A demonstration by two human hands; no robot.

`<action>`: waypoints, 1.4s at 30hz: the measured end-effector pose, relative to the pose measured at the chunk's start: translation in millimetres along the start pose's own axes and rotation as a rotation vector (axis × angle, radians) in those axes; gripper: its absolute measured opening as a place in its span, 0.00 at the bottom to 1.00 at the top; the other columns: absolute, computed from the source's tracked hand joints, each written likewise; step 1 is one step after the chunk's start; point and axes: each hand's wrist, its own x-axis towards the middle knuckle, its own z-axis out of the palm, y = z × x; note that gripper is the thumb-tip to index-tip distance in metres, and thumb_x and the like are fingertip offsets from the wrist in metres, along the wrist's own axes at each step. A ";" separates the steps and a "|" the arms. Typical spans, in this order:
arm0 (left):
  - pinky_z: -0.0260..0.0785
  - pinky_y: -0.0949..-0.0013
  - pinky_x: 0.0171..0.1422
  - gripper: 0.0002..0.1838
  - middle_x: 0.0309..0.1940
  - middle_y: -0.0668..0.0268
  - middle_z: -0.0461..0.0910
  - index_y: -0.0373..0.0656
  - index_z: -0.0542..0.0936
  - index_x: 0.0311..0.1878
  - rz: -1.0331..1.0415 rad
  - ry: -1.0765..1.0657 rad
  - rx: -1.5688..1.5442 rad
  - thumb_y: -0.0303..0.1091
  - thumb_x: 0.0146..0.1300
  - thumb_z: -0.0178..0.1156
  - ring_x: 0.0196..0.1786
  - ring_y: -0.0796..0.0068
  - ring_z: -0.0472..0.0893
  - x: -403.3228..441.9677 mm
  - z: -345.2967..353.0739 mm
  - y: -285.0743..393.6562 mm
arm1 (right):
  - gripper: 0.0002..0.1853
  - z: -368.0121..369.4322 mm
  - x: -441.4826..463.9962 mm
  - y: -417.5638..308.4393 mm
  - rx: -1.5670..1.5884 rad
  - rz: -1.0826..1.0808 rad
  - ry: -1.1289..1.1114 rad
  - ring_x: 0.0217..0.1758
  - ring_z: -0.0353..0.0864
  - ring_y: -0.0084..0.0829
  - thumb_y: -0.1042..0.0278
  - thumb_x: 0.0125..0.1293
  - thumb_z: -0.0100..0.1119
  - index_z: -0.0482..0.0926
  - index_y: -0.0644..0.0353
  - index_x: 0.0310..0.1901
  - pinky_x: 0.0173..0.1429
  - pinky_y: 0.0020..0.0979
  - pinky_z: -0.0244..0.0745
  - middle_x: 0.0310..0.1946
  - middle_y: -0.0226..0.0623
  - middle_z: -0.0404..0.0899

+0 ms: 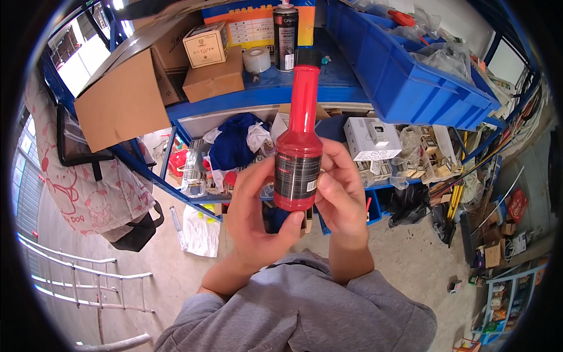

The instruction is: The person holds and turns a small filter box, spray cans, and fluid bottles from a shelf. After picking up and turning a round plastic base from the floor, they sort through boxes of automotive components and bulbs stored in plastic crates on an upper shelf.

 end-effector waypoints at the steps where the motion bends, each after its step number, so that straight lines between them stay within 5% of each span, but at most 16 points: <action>1: 0.72 0.58 0.74 0.42 0.69 0.47 0.75 0.28 0.69 0.77 -0.046 -0.005 -0.089 0.25 0.59 0.74 0.69 0.58 0.79 -0.5 0.3 -1.2 | 0.28 0.0 -0.3 0.1 0.000 -0.001 0.001 0.70 0.82 0.36 0.73 0.80 0.60 0.65 0.66 0.77 0.67 0.37 0.86 0.72 0.46 0.74; 10: 0.68 0.57 0.80 0.44 0.70 0.51 0.74 0.31 0.68 0.77 -0.135 0.043 -0.123 0.22 0.58 0.77 0.75 0.58 0.75 -2.8 7.0 -9.8 | 0.25 0.1 -1.9 -6.5 -0.085 0.065 0.079 0.69 0.82 0.33 0.74 0.80 0.60 0.68 0.66 0.75 0.67 0.36 0.85 0.71 0.42 0.74; 11: 0.68 0.57 0.80 0.44 0.70 0.51 0.74 0.31 0.68 0.77 -0.134 0.047 -0.122 0.22 0.58 0.77 0.75 0.58 0.75 -4.0 8.3 -12.9 | 0.24 -1.1 -1.8 -5.3 -0.272 -0.009 0.081 0.69 0.81 0.32 0.74 0.80 0.60 0.70 0.67 0.73 0.66 0.36 0.86 0.70 0.42 0.75; 17: 0.75 0.60 0.70 0.46 0.66 0.50 0.77 0.32 0.71 0.74 0.109 0.126 0.203 0.24 0.52 0.83 0.68 0.57 0.79 -7.2 15.1 -14.2 | 0.22 8.9 -7.2 -4.9 -0.477 -0.021 0.089 0.67 0.81 0.30 0.71 0.81 0.60 0.73 0.68 0.71 0.65 0.35 0.87 0.66 0.43 0.79; 23: 0.76 0.58 0.64 0.43 0.65 0.49 0.78 0.34 0.76 0.70 0.117 0.057 0.237 0.28 0.49 0.85 0.63 0.53 0.81 -1.4 10.7 1.6 | 0.23 -5.8 -5.9 -3.1 0.103 0.172 0.137 0.64 0.87 0.32 0.62 0.86 0.53 0.70 0.68 0.73 0.65 0.35 0.87 0.62 0.44 0.84; 31: 0.76 0.56 0.65 0.44 0.66 0.48 0.79 0.36 0.76 0.69 0.137 0.030 0.368 0.31 0.47 0.87 0.63 0.50 0.82 -6.6 12.7 -4.7 | 0.28 -17.2 -8.4 4.5 0.261 0.219 0.067 0.65 0.87 0.33 0.59 0.87 0.48 0.66 0.74 0.76 0.67 0.36 0.86 0.65 0.47 0.83; 36: 0.77 0.56 0.66 0.45 0.67 0.46 0.79 0.36 0.75 0.71 0.022 0.052 0.243 0.30 0.49 0.86 0.64 0.50 0.82 -13.6 14.6 -16.1 | 0.23 -7.7 -5.7 -1.7 -0.183 0.258 0.169 0.62 0.82 0.24 0.63 0.87 0.49 0.72 0.67 0.75 0.63 0.29 0.82 0.60 0.36 0.81; 39: 0.75 0.54 0.68 0.44 0.68 0.47 0.79 0.36 0.75 0.72 -0.006 0.061 0.226 0.28 0.51 0.85 0.66 0.49 0.81 -10.0 18.4 -26.2 | 0.24 -4.6 4.7 -12.6 -0.694 0.128 0.127 0.61 0.84 0.25 0.68 0.78 0.66 0.76 0.68 0.69 0.61 0.29 0.83 0.58 0.38 0.85; 42: 0.74 0.52 0.70 0.40 0.70 0.49 0.78 0.35 0.76 0.70 0.187 0.039 0.520 0.28 0.54 0.83 0.66 0.46 0.80 -8.0 29.1 -57.8 | 0.25 -3.0 24.8 -23.4 -0.904 0.079 0.153 0.55 0.89 0.28 0.67 0.72 0.74 0.79 0.68 0.65 0.59 0.32 0.86 0.56 0.42 0.88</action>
